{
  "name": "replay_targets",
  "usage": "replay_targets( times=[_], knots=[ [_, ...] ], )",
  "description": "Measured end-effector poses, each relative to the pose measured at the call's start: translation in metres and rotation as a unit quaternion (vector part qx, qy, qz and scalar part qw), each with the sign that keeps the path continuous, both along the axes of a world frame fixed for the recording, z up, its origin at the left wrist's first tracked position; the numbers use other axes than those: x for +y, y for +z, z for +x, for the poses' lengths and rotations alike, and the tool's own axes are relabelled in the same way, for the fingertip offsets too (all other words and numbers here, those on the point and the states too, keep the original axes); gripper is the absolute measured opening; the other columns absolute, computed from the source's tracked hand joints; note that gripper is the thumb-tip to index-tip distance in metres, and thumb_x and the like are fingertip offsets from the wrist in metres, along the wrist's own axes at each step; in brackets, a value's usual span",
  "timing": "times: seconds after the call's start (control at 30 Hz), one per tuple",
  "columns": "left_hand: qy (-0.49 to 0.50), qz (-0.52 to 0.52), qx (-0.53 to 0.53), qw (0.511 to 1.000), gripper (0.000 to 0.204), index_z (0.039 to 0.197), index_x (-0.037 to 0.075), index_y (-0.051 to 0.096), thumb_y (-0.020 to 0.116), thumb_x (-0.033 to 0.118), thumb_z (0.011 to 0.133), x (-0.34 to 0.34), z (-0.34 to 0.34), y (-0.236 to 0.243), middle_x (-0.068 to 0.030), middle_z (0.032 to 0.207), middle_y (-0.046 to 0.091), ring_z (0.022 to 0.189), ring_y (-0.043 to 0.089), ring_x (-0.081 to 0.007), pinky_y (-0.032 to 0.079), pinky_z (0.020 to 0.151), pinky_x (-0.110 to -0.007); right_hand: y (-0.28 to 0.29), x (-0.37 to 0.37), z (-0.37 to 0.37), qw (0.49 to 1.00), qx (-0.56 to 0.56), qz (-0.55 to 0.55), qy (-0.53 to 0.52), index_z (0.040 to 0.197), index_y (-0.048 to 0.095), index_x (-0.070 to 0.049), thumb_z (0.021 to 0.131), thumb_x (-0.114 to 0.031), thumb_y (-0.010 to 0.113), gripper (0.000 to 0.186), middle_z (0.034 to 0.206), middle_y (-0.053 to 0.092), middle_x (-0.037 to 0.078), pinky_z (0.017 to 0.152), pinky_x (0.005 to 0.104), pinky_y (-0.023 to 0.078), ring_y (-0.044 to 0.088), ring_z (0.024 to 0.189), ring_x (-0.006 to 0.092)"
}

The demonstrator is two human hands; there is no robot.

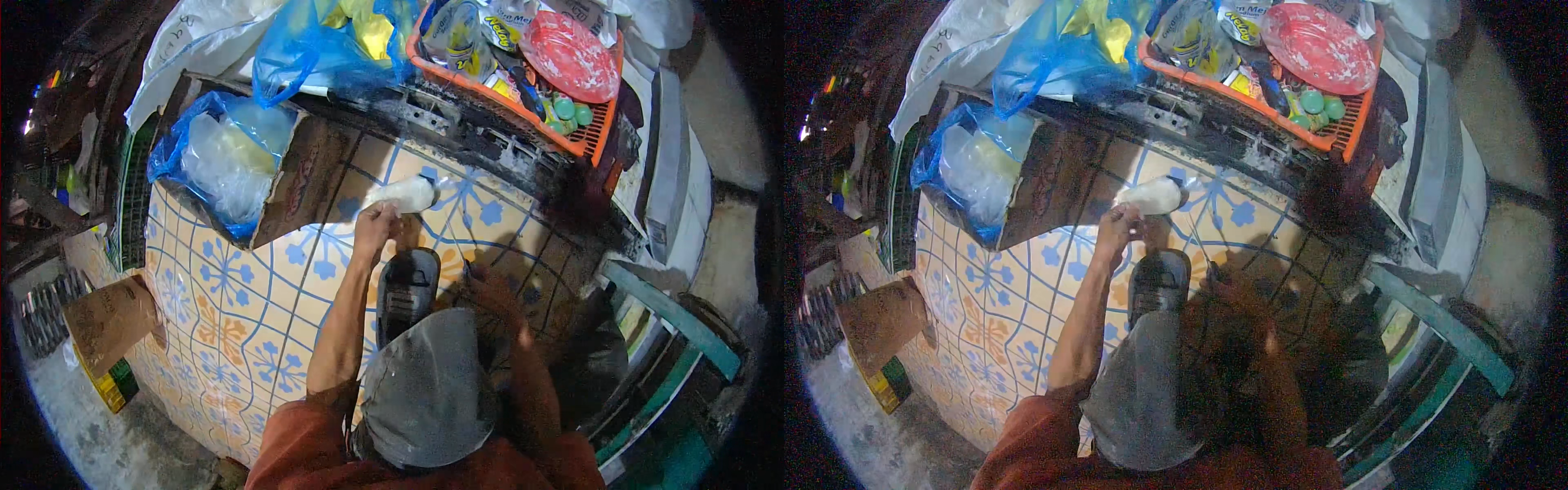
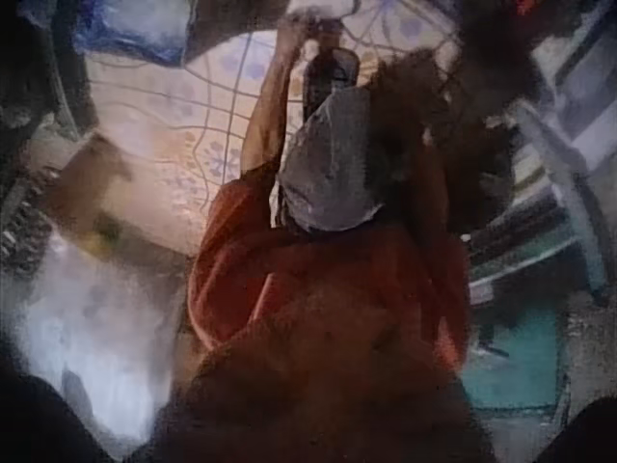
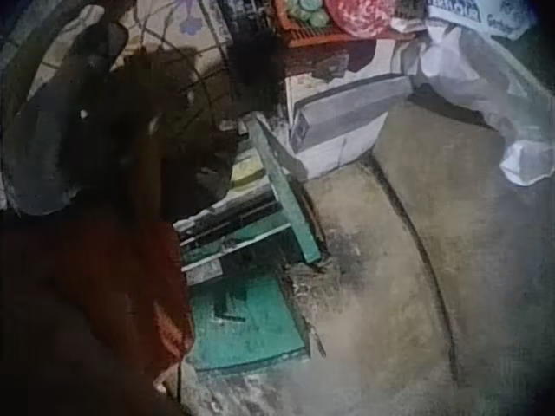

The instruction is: The person empties a large bag of flour into a mixing machine, uses a red scoop to transfer more flour from a basket into the mixer, and then retrieves and folds a large white bag on the floor.

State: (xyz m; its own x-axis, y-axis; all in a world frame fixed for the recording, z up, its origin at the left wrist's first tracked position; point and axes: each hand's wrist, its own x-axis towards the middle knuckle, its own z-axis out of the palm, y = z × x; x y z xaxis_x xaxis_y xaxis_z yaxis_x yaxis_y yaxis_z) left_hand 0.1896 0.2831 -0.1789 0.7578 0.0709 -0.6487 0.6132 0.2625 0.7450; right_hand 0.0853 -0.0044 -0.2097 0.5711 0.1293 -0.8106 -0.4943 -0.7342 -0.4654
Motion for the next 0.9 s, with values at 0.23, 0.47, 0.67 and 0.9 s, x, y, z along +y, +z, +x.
replay_targets(
  times=[0.23, 0.47, 0.67, 0.9],
  knots=[
    [-0.131, 0.091, -0.122, 0.980, 0.023, 0.102, 0.002, 0.061, 0.060, 0.022, 0.091, 0.006, 0.008, -0.006, -0.0042, 0.101, 0.061, 0.091, 0.057, -0.0129, 0.047, 0.085, -0.033, 0.014, -0.015, -0.009, 0.957, 0.087, 0.259, -0.101, 0.110, 0.055, -0.006, 0.092, -0.039, 0.053, 0.037, 0.100, 0.059, 0.012, 0.078, 0.0422, 0.047, 0.058, 0.087, 0.0257],
    [-0.158, 0.008, -0.069, 0.985, 0.024, 0.100, 0.008, 0.061, 0.058, 0.030, 0.092, 0.009, 0.009, -0.006, 0.0015, 0.092, 0.060, 0.089, 0.053, -0.0093, 0.043, 0.085, -0.029, 0.001, 0.013, -0.006, 0.823, 0.188, 0.482, -0.233, 0.102, 0.052, -0.008, 0.093, -0.040, 0.051, 0.033, 0.095, 0.055, 0.008, 0.077, 0.0402, 0.046, 0.056, 0.084, 0.0235],
    [-0.134, -0.025, -0.054, 0.989, 0.021, 0.093, 0.004, 0.062, 0.058, 0.025, 0.093, 0.010, 0.009, -0.010, 0.0036, 0.086, 0.058, 0.080, 0.048, -0.0075, 0.040, 0.078, -0.025, -0.032, 0.049, 0.010, 0.684, 0.240, 0.620, -0.300, 0.096, 0.050, -0.009, 0.094, -0.041, 0.049, 0.032, 0.091, 0.052, 0.006, 0.075, 0.0384, 0.046, 0.054, 0.082, 0.0215],
    [-0.142, 0.000, -0.055, 0.988, 0.026, 0.093, 0.002, 0.062, 0.057, 0.029, 0.093, -0.005, 0.017, 0.002, 0.0028, 0.084, 0.059, 0.077, 0.051, -0.0072, 0.041, 0.072, -0.023, -0.081, 0.082, 0.028, 0.491, 0.296, 0.765, -0.293, 0.088, 0.048, -0.011, 0.096, -0.042, 0.047, 0.032, 0.086, 0.049, 0.002, 0.074, 0.0364, 0.045, 0.052, 0.079, 0.0193]
  ],
)
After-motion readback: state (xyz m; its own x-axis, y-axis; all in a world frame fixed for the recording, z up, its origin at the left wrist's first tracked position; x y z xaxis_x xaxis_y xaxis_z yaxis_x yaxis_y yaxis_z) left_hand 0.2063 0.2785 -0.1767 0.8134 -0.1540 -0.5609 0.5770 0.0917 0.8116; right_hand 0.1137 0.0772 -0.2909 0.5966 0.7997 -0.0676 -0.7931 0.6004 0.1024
